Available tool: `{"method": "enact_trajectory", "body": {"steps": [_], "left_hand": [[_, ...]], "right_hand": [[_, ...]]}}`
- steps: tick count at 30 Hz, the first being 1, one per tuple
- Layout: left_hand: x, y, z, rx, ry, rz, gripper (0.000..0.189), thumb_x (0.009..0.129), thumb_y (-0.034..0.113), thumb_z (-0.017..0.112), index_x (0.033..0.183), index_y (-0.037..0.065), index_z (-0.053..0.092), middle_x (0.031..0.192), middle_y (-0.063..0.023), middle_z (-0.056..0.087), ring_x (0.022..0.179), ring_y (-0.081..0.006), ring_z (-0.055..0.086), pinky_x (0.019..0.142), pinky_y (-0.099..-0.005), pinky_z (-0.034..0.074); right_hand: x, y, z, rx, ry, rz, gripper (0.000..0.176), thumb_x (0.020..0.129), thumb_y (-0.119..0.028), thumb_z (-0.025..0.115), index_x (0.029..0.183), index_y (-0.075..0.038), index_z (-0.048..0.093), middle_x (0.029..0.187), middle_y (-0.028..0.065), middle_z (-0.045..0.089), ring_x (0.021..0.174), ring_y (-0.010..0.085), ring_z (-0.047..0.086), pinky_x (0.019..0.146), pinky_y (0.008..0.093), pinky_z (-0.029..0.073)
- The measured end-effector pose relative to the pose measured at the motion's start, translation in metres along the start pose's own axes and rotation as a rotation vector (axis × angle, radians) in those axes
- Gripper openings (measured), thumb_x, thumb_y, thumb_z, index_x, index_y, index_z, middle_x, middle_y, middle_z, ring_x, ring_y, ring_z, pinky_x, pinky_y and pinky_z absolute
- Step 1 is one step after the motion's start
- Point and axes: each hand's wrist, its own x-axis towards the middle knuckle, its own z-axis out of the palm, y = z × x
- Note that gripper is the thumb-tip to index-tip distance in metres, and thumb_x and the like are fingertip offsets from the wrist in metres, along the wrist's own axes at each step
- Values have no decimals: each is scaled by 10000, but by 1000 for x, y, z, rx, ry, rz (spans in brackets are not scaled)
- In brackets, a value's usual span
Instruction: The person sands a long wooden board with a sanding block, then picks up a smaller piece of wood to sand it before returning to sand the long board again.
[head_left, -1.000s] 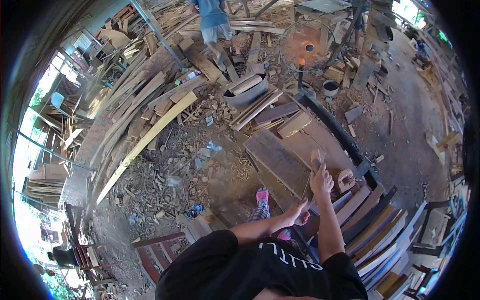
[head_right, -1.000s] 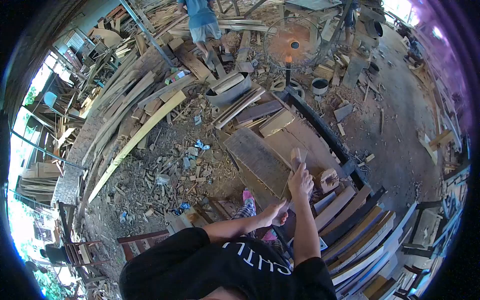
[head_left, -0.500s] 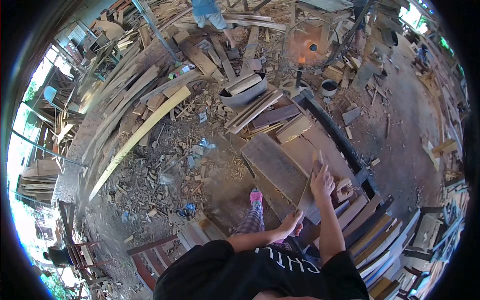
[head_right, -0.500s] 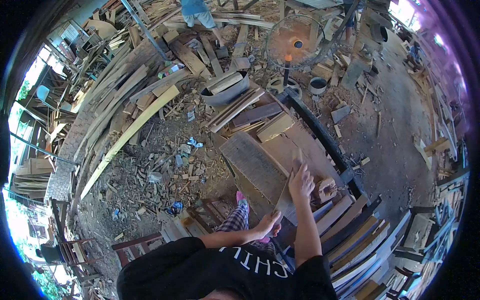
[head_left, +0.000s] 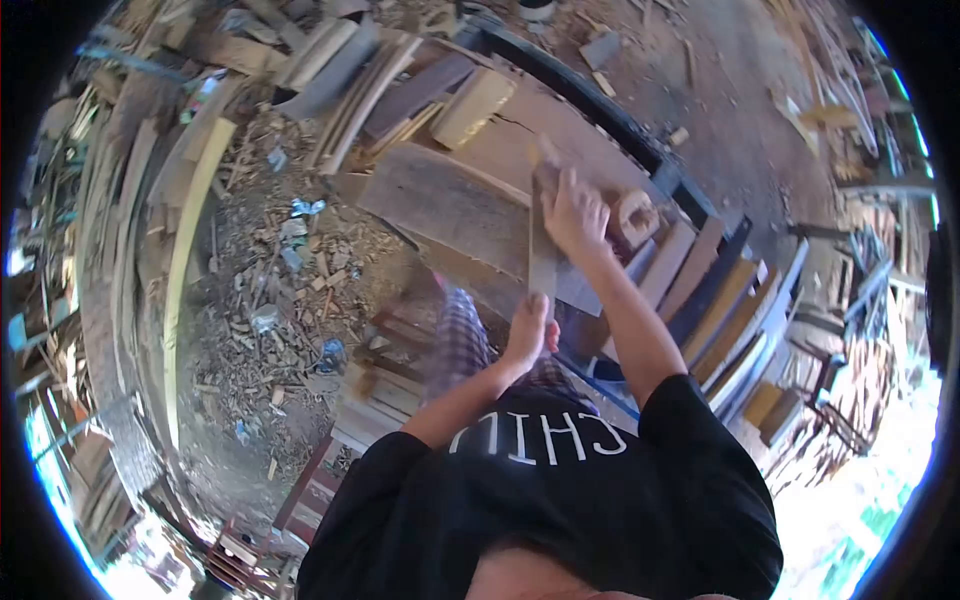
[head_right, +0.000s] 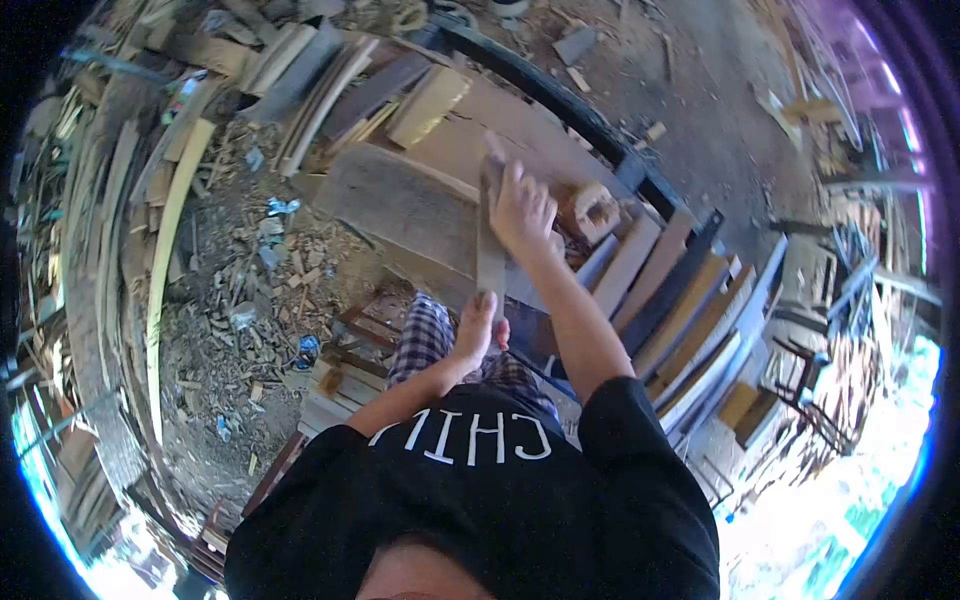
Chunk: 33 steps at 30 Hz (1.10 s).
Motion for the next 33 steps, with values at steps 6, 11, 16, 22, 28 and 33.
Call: {"method": "enact_trajectory", "body": {"steps": [6,11,16,22,28,33], "left_hand": [[1,-7,-9,-29,-103,37,434,1003,495,523,1098,85,420,648,-75,555,479,-152,550,433,-307,499],[2,-8,-4,-25,-57,31,421,1010,488,513,1072,84,415,635,-73,552,466,-149,546,410,-300,486],[-2,2,0,-72,-81,46,339,1042,411,478,1094,77,459,609,-51,554,445,-118,528,400,-270,459],[-3,-1,0,-84,-92,59,373,1037,439,480,1077,70,450,633,-50,558,471,-112,531,430,-266,468],[-5,4,3,-77,-97,59,386,1039,458,463,1076,74,443,643,-46,554,493,-104,529,456,-264,481],[-5,-7,3,-115,-101,122,364,1039,432,477,1086,72,454,626,-48,552,448,-110,519,416,-259,450]], "right_hand": [[-67,6,-3,24,8,-203,561,879,-325,657,1318,-32,464,965,200,651,914,405,639,770,523,508],[41,-29,20,6,137,-134,475,923,-352,603,1277,-68,462,1020,195,657,965,414,641,789,549,504],[-55,-12,-3,-37,-8,-184,423,895,-337,646,1167,-55,485,955,199,649,884,398,657,745,505,532],[2,-24,16,-93,97,-191,465,884,-354,656,1195,-63,468,869,218,653,826,424,667,707,532,535],[-7,-22,11,-67,124,-236,488,876,-326,669,1218,-40,470,862,219,652,801,424,667,696,520,533],[-79,-5,-9,8,-59,-270,431,855,-266,702,1113,29,522,810,222,629,762,409,657,692,503,522]]}}
